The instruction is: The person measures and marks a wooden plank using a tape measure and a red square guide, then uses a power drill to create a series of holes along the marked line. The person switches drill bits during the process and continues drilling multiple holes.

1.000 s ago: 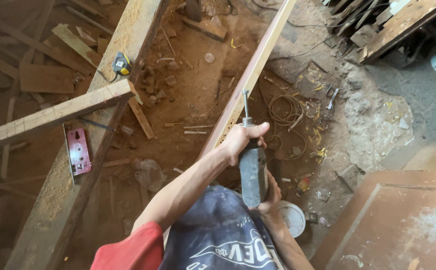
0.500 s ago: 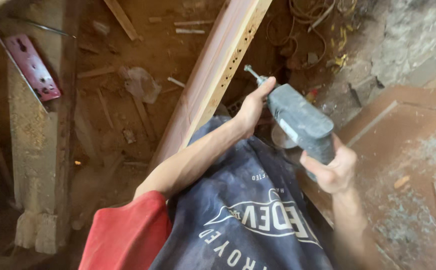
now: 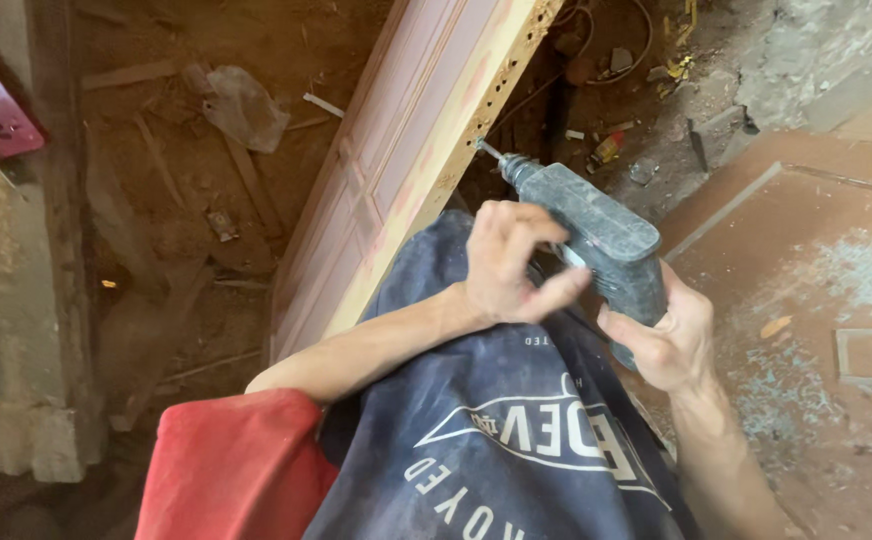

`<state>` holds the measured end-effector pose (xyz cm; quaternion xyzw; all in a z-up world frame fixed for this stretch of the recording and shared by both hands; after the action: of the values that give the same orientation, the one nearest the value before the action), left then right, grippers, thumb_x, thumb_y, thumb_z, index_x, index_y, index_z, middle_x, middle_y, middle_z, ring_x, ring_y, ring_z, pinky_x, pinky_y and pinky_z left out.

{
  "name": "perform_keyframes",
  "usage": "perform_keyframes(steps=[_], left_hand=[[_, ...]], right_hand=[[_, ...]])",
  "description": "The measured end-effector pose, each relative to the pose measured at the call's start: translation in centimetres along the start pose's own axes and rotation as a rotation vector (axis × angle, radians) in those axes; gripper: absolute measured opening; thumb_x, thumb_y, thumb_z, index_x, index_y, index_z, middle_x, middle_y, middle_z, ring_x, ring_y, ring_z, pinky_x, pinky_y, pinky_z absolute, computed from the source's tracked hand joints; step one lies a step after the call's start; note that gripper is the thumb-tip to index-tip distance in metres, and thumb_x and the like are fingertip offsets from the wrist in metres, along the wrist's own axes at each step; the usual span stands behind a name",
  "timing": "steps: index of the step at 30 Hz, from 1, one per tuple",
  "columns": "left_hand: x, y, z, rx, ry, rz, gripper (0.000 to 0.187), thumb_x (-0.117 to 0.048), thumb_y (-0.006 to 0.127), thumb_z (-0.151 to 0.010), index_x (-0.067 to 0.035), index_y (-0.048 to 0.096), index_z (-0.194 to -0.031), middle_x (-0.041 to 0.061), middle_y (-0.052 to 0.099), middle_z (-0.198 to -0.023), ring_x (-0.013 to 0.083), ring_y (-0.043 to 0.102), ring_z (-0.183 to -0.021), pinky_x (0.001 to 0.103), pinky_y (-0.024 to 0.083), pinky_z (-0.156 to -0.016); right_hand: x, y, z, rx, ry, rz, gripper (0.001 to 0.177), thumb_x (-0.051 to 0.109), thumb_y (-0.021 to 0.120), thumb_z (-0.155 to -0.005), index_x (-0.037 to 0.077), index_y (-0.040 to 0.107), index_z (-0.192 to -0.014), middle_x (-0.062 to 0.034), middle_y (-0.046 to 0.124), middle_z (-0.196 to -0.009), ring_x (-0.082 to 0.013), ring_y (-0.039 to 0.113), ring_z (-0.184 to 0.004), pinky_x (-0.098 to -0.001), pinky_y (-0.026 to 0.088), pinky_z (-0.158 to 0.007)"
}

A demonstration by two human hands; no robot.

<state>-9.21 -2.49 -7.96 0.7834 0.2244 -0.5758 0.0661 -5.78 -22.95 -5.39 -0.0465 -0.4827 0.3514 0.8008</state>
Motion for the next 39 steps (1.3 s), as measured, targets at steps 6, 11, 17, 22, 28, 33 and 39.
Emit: perform_keyframes(steps=[6,11,17,22,28,33,39], left_hand=[[-2.3,1.5,-2.4,0.065,0.069,0.009,0.052,-0.046,0.08,-0.083,-0.012,0.065,-0.119,0.008,0.064,-0.124,0.026,0.061,-0.116,0.042,0.042,-0.101],[-2.1,2.7,-3.0,0.126,0.065,-0.012,0.05,-0.047,0.078,-0.084,-0.012,0.066,-0.118,0.004,0.065,-0.122,0.0242,0.063,-0.12,0.043,0.04,-0.108],[-1.6,2.8,-2.8,0.11,0.048,0.021,0.049,-0.047,0.077,-0.085,-0.011,0.066,-0.117,0.005,0.066,-0.12,0.024,0.063,-0.118,0.042,0.041,-0.106],[-1.5,2.7,-2.8,0.095,0.057,0.036,0.045,-0.044,0.077,-0.086,-0.01,0.067,-0.115,0.005,0.066,-0.119,0.0253,0.063,-0.115,0.041,0.043,-0.103],[-1.3,2.5,-3.1,0.093,0.055,0.066,0.045,-0.042,0.077,-0.086,-0.009,0.067,-0.115,0.006,0.066,-0.118,0.0256,0.064,-0.114,0.04,0.045,-0.101],[-1.3,2.2,-3.9,0.113,0.071,0.101,0.046,-0.041,0.076,-0.085,-0.008,0.066,-0.115,0.007,0.067,-0.114,0.0256,0.067,-0.109,0.039,0.049,-0.098],[-0.8,2.3,-5.2,0.113,0.055,0.108,0.037,-0.041,0.076,-0.083,-0.012,0.068,-0.104,0.006,0.065,-0.094,0.0274,0.064,-0.087,0.037,0.051,-0.077]], right_hand=[[0.5,1.0,-0.1,-0.009,-0.03,0.065,0.055,0.005,0.073,-0.075,-0.003,0.063,-0.128,-0.0061,0.071,-0.112,-0.0118,0.066,-0.097,-0.0271,0.054,-0.085],[0.4,1.1,-0.4,-0.002,-0.033,0.047,0.048,0.005,0.073,-0.076,-0.003,0.064,-0.123,-0.0067,0.07,-0.109,-0.012,0.066,-0.095,-0.0271,0.054,-0.084],[0.5,1.1,-0.5,0.004,-0.032,0.033,0.042,0.005,0.073,-0.076,-0.001,0.066,-0.117,-0.0051,0.07,-0.104,-0.0105,0.065,-0.091,-0.0263,0.054,-0.079],[0.8,1.3,-0.5,-0.004,-0.029,0.065,0.042,0.005,0.073,-0.075,-0.001,0.066,-0.116,-0.0041,0.069,-0.101,-0.0104,0.063,-0.089,-0.0264,0.052,-0.078],[1.0,1.0,-0.8,-0.018,-0.032,0.177,0.044,0.009,0.074,-0.074,-0.001,0.066,-0.116,-0.0062,0.07,-0.095,-0.0109,0.065,-0.084,-0.0275,0.054,-0.074],[2.6,0.9,-2.1,0.038,-0.052,0.311,0.059,0.013,0.072,-0.071,-0.001,0.065,-0.128,-0.0108,0.074,-0.087,-0.0146,0.072,-0.078,-0.0299,0.057,-0.07],[3.1,0.2,-3.0,0.03,0.057,0.469,0.064,0.017,0.072,-0.067,0.001,0.066,-0.129,-0.014,0.074,-0.087,-0.0211,0.073,-0.079,-0.035,0.057,-0.069]])
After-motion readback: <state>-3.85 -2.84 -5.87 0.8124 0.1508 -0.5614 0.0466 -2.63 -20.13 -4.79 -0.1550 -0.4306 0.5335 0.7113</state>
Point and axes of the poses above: each hand's wrist, its own z-axis away from the middle knuckle, its own y-axis out of the palm, x = y × z, the point moved 9 cm from there along -z, towards the middle knuckle
